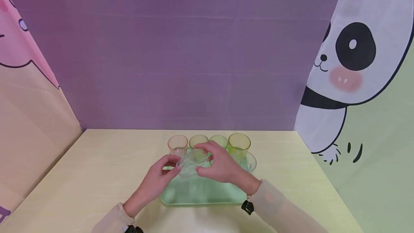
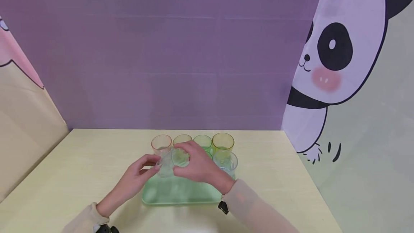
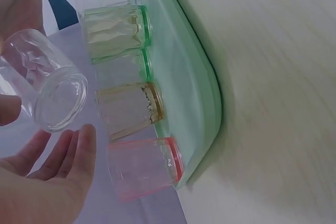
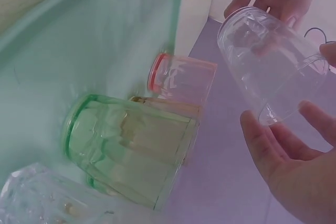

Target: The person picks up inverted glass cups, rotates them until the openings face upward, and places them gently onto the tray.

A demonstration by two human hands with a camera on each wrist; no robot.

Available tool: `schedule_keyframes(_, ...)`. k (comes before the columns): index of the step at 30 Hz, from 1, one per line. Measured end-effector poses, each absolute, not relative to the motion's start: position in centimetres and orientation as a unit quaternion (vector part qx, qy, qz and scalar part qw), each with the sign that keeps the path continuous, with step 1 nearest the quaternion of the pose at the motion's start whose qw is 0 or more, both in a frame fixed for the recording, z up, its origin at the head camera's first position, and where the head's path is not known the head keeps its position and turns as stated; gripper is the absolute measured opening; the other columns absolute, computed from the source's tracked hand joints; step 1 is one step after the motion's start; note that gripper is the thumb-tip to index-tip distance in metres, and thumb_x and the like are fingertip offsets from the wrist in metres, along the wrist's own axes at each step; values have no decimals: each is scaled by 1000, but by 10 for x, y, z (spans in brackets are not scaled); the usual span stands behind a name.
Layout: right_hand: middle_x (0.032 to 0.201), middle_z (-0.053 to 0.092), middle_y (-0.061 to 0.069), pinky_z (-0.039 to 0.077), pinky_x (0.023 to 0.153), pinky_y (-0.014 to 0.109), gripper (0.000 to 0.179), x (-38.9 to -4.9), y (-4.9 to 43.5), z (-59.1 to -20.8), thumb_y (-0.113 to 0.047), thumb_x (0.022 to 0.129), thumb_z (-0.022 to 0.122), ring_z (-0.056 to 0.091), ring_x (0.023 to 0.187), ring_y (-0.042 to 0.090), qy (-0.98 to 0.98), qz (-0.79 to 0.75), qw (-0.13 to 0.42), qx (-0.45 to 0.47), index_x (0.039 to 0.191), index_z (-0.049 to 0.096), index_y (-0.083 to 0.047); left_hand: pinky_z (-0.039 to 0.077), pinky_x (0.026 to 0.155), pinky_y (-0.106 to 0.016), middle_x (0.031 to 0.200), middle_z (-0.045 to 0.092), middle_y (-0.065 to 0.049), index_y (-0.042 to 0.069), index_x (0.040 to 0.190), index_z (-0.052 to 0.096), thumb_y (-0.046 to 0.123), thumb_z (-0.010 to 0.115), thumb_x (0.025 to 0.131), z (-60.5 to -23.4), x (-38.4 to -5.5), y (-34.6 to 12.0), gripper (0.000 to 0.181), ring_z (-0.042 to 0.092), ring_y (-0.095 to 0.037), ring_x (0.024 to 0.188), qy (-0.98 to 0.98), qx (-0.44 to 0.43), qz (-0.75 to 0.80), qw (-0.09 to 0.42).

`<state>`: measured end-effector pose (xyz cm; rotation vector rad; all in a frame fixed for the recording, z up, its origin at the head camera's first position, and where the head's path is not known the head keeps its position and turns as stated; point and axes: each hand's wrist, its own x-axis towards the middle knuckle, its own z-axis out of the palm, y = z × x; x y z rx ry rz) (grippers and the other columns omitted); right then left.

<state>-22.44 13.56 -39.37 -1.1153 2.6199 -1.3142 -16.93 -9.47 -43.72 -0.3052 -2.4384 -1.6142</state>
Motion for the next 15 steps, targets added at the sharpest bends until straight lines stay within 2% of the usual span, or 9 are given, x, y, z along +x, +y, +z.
schedule_keyframes(7, 124, 57, -2, 50, 87, 34, 60, -228, 135, -394, -26, 80, 71, 54, 111, 18, 860, -378, 5, -344, 139, 61, -17, 56, 87, -40, 115, 65, -3, 5, 120, 65, 5, 70, 94, -444, -170, -95, 27, 62, -25, 105, -869, -132, -453, 152)
schedule_keyframes(10, 126, 57, -2, 49, 90, 37, 60, -229, 134, -394, -27, 80, 70, 55, 114, 18, 869, -357, 0, -342, 139, 61, -18, 55, 87, -42, 113, 64, -1, 9, 116, 67, 8, 72, 93, -447, -166, -96, 24, 61, -24, 104, -901, -140, -378, 159)
schedule_keyframes(15, 126, 57, 0, 49, 91, 40, 61, -231, 134, -394, -29, 79, 68, 54, 114, 19, 878, -336, -3, -341, 138, 62, -17, 54, 81, -39, 106, 63, 5, 12, 105, 70, 14, 74, 90, -447, -158, -97, 16, 61, -19, 101, -936, -154, -276, 153)
